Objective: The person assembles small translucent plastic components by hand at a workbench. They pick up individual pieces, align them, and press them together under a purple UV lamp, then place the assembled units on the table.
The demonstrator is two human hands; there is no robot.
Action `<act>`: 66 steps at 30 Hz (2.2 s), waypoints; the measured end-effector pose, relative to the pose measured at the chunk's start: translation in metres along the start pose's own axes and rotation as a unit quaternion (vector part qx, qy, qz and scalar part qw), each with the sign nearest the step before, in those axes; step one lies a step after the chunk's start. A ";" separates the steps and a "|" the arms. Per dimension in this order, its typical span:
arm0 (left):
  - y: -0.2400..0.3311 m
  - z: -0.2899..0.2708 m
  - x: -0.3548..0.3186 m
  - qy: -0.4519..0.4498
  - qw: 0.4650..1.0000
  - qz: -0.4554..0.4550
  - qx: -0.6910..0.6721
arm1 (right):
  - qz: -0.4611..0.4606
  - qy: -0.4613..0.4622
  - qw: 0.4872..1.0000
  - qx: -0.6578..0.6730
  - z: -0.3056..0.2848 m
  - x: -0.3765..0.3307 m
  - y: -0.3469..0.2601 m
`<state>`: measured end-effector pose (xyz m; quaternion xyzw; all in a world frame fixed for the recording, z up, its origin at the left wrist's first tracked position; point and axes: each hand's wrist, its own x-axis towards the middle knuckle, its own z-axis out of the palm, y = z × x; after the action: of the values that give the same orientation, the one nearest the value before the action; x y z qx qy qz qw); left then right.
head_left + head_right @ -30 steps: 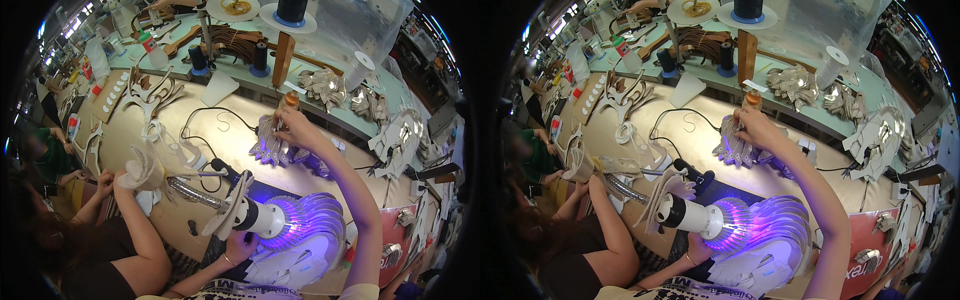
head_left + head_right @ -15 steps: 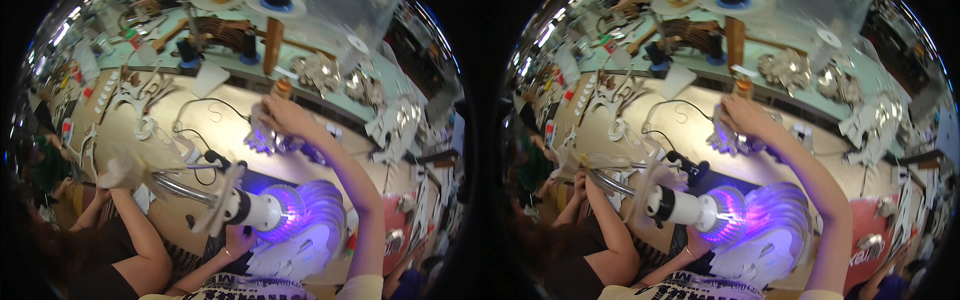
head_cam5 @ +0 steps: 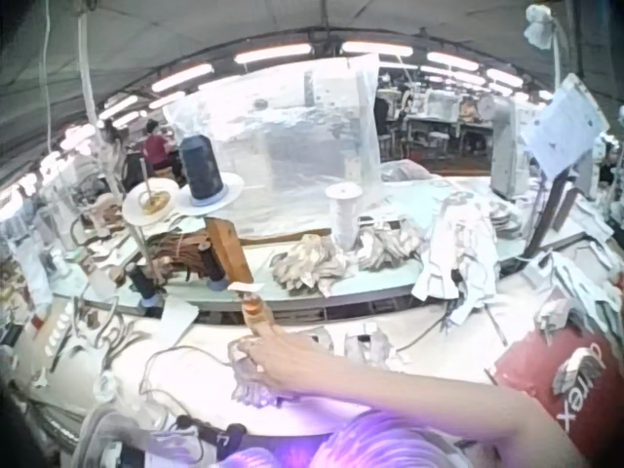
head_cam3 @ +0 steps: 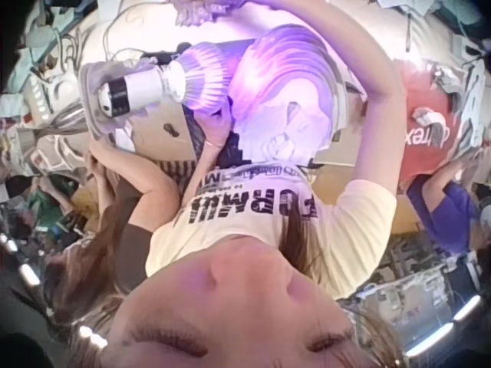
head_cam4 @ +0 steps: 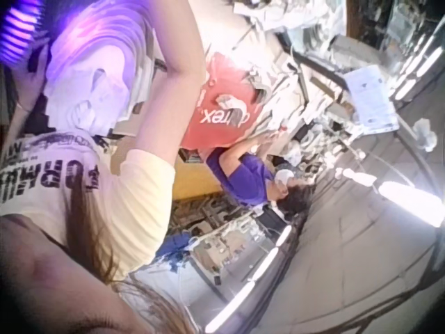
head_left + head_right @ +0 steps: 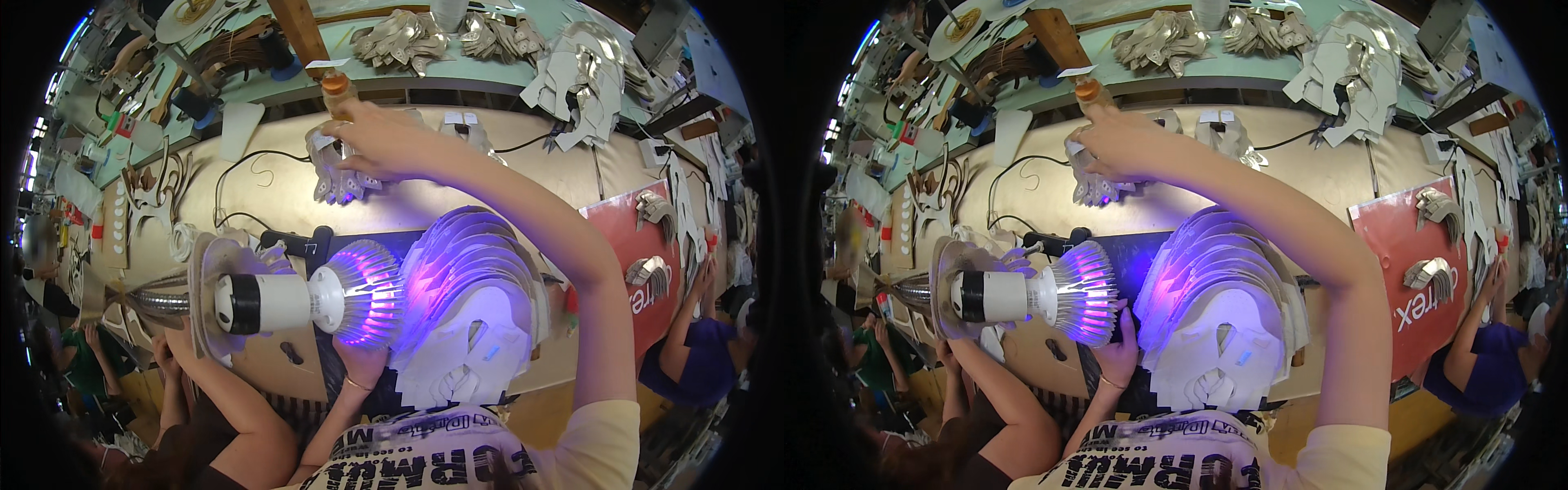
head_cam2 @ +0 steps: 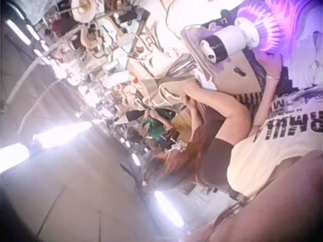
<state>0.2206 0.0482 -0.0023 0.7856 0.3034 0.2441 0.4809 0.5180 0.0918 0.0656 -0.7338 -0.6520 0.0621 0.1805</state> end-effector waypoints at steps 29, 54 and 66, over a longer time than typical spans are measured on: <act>0.054 0.026 0.015 -0.261 0.962 0.078 -0.034 | 0.185 -0.047 0.948 0.255 -0.031 -0.129 0.017; 0.052 0.034 0.018 -0.181 0.971 0.153 -0.040 | 0.268 0.011 0.886 0.379 -0.031 -0.165 0.006; 0.045 0.034 0.018 -0.184 0.971 0.155 -0.008 | 0.318 -0.003 0.879 0.356 -0.027 -0.169 -0.002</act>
<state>0.2673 0.0240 0.0258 0.8507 0.0821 0.1690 0.4909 0.5009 -0.0790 0.0667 -0.7880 -0.3179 0.3459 0.3980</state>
